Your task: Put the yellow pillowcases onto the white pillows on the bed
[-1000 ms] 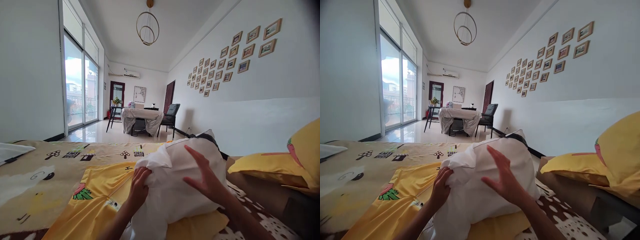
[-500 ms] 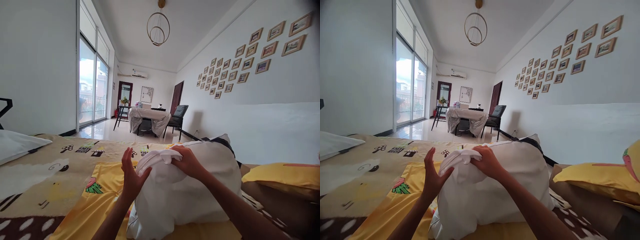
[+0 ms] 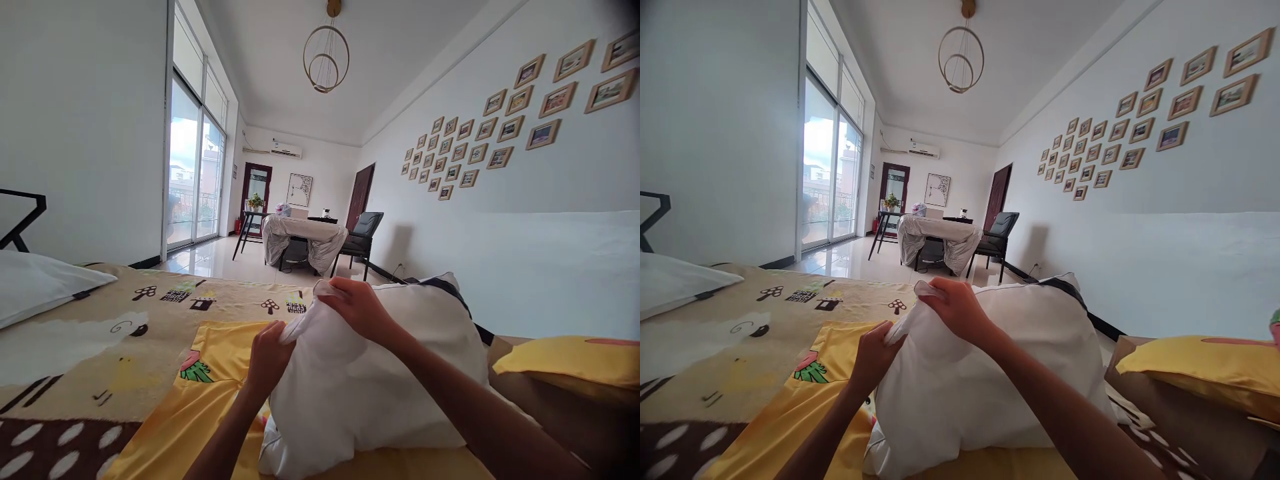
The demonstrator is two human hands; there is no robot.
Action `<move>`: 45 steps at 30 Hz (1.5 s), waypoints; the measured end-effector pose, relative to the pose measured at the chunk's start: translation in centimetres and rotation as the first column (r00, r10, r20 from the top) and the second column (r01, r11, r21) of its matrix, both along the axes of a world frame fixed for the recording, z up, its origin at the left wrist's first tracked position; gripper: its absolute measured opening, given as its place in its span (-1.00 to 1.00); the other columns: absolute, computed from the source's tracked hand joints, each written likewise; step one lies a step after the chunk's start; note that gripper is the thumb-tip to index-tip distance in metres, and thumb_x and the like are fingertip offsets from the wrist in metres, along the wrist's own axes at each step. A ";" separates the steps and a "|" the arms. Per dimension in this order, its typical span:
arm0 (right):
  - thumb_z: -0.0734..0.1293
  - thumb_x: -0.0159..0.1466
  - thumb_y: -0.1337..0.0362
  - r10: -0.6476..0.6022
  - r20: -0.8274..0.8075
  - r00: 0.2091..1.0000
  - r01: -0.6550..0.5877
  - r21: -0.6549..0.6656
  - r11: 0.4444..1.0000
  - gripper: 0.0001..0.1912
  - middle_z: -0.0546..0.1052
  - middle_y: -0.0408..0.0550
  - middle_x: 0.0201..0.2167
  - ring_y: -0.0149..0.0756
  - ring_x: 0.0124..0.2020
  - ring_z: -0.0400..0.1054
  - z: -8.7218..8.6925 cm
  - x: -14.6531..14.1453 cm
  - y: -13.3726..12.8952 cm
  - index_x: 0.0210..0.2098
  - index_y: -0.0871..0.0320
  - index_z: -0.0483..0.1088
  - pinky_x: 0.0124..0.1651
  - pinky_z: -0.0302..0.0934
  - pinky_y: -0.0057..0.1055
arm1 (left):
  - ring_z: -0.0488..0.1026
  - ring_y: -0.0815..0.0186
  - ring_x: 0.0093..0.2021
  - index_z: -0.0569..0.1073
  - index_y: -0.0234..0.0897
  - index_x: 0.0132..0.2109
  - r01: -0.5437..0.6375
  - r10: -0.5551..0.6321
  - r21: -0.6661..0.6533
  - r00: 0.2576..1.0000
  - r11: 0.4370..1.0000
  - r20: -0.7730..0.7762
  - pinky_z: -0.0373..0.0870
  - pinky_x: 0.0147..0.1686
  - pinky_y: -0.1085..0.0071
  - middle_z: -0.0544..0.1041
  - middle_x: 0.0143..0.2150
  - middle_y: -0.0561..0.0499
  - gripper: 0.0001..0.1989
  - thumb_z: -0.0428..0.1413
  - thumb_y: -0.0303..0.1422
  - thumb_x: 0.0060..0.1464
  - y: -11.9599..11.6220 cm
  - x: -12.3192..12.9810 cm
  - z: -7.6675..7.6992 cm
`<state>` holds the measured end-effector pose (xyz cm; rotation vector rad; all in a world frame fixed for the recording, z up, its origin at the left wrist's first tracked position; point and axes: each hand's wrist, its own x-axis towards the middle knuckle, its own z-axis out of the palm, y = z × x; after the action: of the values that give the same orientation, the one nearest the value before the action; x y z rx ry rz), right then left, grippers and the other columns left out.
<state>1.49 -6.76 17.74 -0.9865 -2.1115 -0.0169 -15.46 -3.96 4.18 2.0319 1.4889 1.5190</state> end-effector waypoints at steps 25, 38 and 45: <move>0.33 0.25 0.33 0.166 0.548 0.820 -0.248 0.079 0.965 -0.87 0.56 -0.11 -0.50 -0.39 -0.46 0.38 -5.1 -2.7 0.4 -0.42 0.15 0.50 -0.28 0.06 -0.43 | 0.38 0.31 -0.40 0.38 -0.22 -0.40 -0.152 0.107 -0.266 0.979 0.952 -0.175 0.06 -0.45 0.47 0.48 -0.46 0.05 -0.86 -0.03 -0.40 0.08 5.8 -5.3 -4.6; 0.40 0.17 0.33 0.191 0.549 0.813 -0.154 -0.113 0.982 -0.94 0.59 -0.10 -0.44 -0.32 -0.35 0.42 -17.3 -4.3 3.9 -0.43 0.13 0.52 -0.21 0.10 -0.41 | 0.48 0.16 -0.13 0.48 -0.30 -0.24 -0.313 0.142 -0.479 0.922 0.820 -0.360 0.26 -0.28 0.39 0.56 -0.15 -0.17 -0.78 -0.05 -0.35 0.17 7.5 -7.8 -9.4; 0.40 0.16 0.35 0.109 0.278 0.954 -0.061 -0.174 0.983 -0.83 0.54 -0.11 -0.55 -0.40 -0.49 0.35 -17.2 -3.8 5.5 -0.57 0.19 0.46 -0.36 0.08 -0.50 | 0.51 0.21 -0.37 0.53 -0.30 -0.36 -0.068 -0.282 -0.658 0.867 0.750 -0.411 0.32 -0.39 0.42 0.57 -0.41 -0.05 -0.87 0.09 -0.39 -0.04 3.3 -6.9 -3.2</move>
<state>-2.35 -1.22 0.53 -1.0379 -2.4530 0.0615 -22.41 -0.62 0.96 2.0422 1.6948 0.2993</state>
